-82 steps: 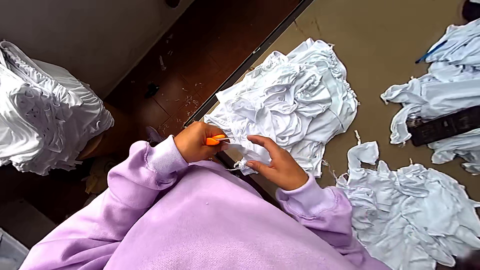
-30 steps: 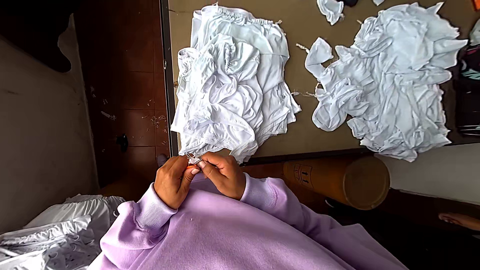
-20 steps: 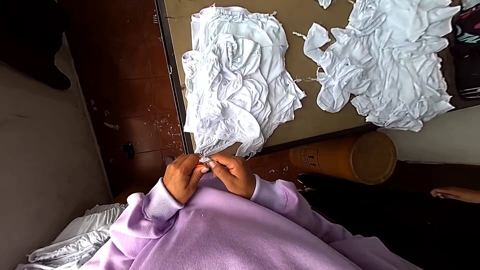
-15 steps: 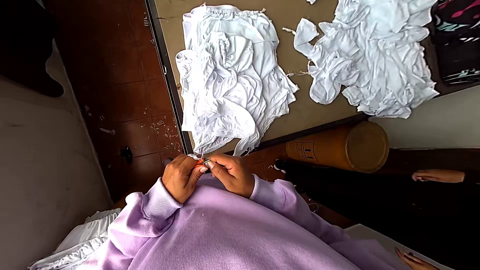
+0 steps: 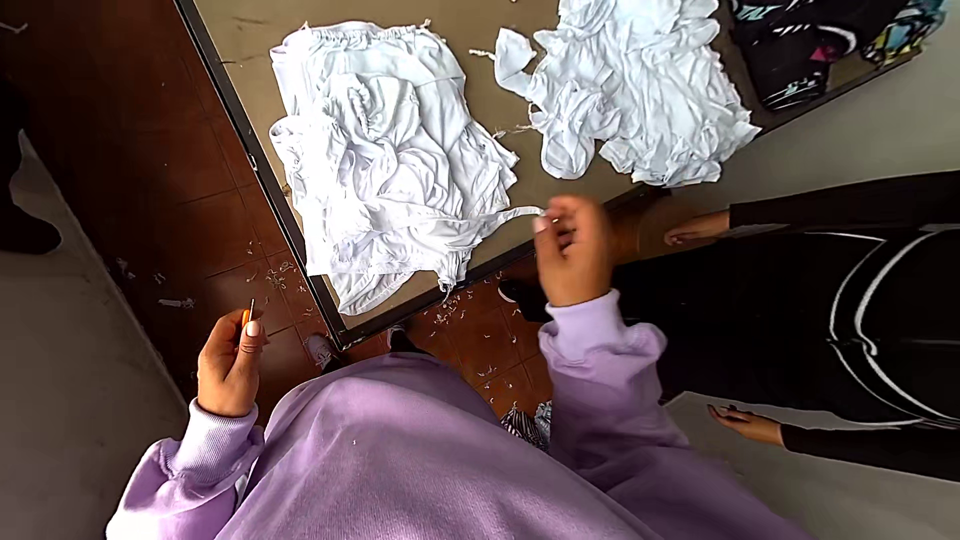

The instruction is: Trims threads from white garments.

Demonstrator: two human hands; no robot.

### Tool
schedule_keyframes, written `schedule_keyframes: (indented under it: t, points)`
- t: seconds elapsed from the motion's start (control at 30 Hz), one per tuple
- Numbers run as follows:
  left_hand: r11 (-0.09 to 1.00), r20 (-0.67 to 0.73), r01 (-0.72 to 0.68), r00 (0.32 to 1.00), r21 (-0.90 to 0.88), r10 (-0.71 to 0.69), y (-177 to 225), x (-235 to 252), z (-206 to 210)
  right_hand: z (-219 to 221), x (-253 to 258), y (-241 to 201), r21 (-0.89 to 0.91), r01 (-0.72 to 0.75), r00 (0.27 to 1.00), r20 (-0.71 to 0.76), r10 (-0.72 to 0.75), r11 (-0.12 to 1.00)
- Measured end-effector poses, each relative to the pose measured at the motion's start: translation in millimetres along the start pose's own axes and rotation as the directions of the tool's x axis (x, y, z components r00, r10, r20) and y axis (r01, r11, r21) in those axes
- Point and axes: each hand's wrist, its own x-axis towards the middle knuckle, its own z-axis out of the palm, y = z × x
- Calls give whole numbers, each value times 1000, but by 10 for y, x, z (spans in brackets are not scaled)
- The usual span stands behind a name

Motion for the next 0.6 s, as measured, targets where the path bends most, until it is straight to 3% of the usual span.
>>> schedule_keyframes:
  t: [0.1, 0.2, 0.33, 0.4, 0.5, 0.6]
  points:
    - [1000, 27, 10, 1000, 19, -10, 74, 27, 116, 633, -337, -155, -76, 92, 979, 188, -77, 993]
    - [997, 82, -10, 997, 77, 3, 182, 41, 204, 1076, -477, -164, -123, 65, 972, 233, -35, 990]
    - [988, 212, -108, 974, 112, 82, 225, 103, 331, 1047, -437, -80, -38, -46, 979, 196, 53, 998]
    - [994, 247, -101, 965, 47, 87, 308, 130, 425, 937, -455, -40, 115, -38, 990, 139, 21, 993]
    - [985, 321, -71, 940, -156, 119, 495, 204, 602, 910, -579, -107, 380, 116, 992, -88, -89, 918]
    - [936, 508, 72, 853, -345, 122, 659, 336, 893, 890, -743, -246, 530, 295, 951, -246, -189, 795]
